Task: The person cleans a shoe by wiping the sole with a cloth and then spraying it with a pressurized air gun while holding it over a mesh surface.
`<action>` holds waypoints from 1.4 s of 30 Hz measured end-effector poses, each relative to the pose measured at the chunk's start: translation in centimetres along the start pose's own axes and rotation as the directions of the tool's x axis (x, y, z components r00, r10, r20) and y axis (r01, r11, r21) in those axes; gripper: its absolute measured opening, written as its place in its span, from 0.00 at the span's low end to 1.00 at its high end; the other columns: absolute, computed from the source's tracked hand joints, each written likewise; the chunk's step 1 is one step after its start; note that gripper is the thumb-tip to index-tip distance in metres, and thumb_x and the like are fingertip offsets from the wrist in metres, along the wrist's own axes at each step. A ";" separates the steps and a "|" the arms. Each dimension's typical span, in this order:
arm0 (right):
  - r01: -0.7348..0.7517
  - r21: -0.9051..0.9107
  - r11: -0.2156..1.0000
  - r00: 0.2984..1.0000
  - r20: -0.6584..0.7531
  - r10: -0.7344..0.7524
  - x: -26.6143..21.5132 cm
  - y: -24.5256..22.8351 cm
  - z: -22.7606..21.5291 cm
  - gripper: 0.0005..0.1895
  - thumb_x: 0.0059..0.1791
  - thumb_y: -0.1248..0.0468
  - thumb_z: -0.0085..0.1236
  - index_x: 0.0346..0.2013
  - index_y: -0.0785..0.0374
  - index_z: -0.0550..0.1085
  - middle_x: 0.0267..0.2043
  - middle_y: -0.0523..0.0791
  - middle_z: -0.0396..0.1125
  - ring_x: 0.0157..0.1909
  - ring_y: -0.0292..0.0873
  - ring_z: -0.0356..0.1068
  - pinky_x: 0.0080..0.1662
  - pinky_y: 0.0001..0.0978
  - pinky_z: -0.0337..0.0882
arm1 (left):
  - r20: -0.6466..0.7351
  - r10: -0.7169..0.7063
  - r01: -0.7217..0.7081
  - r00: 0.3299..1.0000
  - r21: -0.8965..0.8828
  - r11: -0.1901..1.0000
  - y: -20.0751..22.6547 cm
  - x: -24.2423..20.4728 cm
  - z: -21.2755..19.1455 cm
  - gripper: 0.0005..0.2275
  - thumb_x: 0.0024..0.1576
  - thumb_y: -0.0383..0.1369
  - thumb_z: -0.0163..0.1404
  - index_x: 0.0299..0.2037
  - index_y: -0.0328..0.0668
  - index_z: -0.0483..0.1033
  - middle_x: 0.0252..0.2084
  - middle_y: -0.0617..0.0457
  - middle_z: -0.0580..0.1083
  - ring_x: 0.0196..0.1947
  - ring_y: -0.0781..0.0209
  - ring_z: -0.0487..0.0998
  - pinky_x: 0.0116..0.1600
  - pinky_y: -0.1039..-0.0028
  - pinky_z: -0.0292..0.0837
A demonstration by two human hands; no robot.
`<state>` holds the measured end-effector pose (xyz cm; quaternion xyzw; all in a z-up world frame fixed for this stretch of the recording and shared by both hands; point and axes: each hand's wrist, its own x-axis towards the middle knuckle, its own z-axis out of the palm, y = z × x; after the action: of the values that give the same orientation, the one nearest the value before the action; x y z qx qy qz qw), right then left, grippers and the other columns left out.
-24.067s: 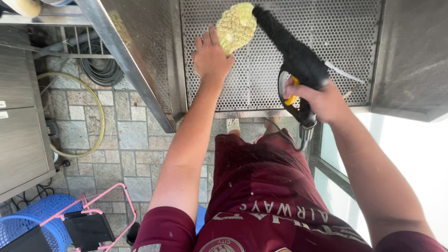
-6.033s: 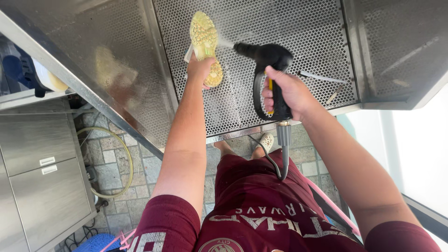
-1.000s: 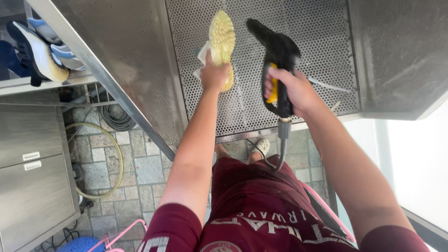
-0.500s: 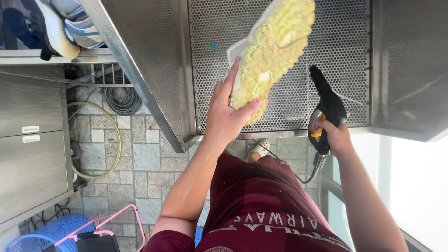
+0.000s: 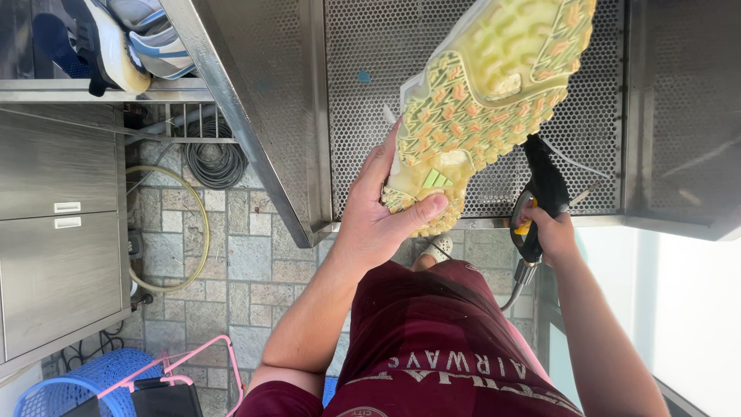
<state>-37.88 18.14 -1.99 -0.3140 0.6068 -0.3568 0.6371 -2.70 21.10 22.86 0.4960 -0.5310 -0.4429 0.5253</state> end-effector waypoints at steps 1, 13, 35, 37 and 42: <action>0.007 -0.007 1.000 1.000 -0.001 -0.007 0.0 0.0 0.0 0.07 0.49 0.69 0.54 0.41 0.65 0.70 0.33 0.46 0.68 0.36 0.42 0.71 0.41 0.35 0.72 | 0.019 -0.030 0.032 0.999 -0.101 0.994 0.0 -0.1 0.0 0.36 0.57 0.32 0.63 0.75 0.37 0.58 0.63 0.49 0.70 0.65 0.61 0.73 0.70 0.70 0.70; 0.035 -0.079 0.996 0.999 -0.019 -0.037 -0.3 -0.2 0.4 0.06 0.49 0.68 0.54 0.40 0.66 0.71 0.33 0.46 0.69 0.37 0.41 0.71 0.43 0.35 0.71 | 0.129 -0.191 0.229 0.973 -0.465 0.855 -2.1 -1.4 -0.1 0.29 0.57 0.28 0.63 0.68 0.34 0.65 0.59 0.51 0.74 0.60 0.61 0.75 0.65 0.69 0.74; 0.163 -0.088 0.983 0.983 0.104 -0.154 -0.1 1.5 0.0 0.11 0.47 0.69 0.59 0.44 0.65 0.72 0.39 0.44 0.70 0.41 0.39 0.72 0.48 0.34 0.71 | -0.349 -0.300 0.274 0.888 -0.123 0.954 -26.3 10.0 2.3 0.28 0.66 0.43 0.44 0.74 0.40 0.52 0.64 0.42 0.70 0.60 0.52 0.75 0.62 0.66 0.72; 0.155 -0.134 0.979 0.985 0.098 -0.143 -0.6 1.8 -0.4 0.10 0.49 0.67 0.59 0.44 0.66 0.73 0.37 0.45 0.70 0.39 0.39 0.71 0.46 0.34 0.70 | -0.399 -0.415 0.376 0.818 -0.175 0.910 -28.8 11.8 3.7 0.31 0.63 0.44 0.44 0.73 0.41 0.48 0.63 0.39 0.69 0.57 0.50 0.77 0.58 0.64 0.74; 0.145 -0.159 0.977 0.984 0.127 -0.126 -3.3 1.6 -1.0 0.10 0.50 0.66 0.58 0.45 0.66 0.74 0.35 0.45 0.71 0.40 0.39 0.71 0.47 0.32 0.69 | -0.162 -0.861 0.847 0.482 -0.167 0.505 -26.7 15.0 3.4 0.40 0.59 0.50 0.46 0.73 0.44 0.34 0.65 0.36 0.61 0.56 0.40 0.72 0.56 0.45 0.72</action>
<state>-38.75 21.84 -1.60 -0.4274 0.5734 -0.3284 0.6170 -3.76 2.96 -2.00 0.7233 -0.1373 -0.6029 0.3075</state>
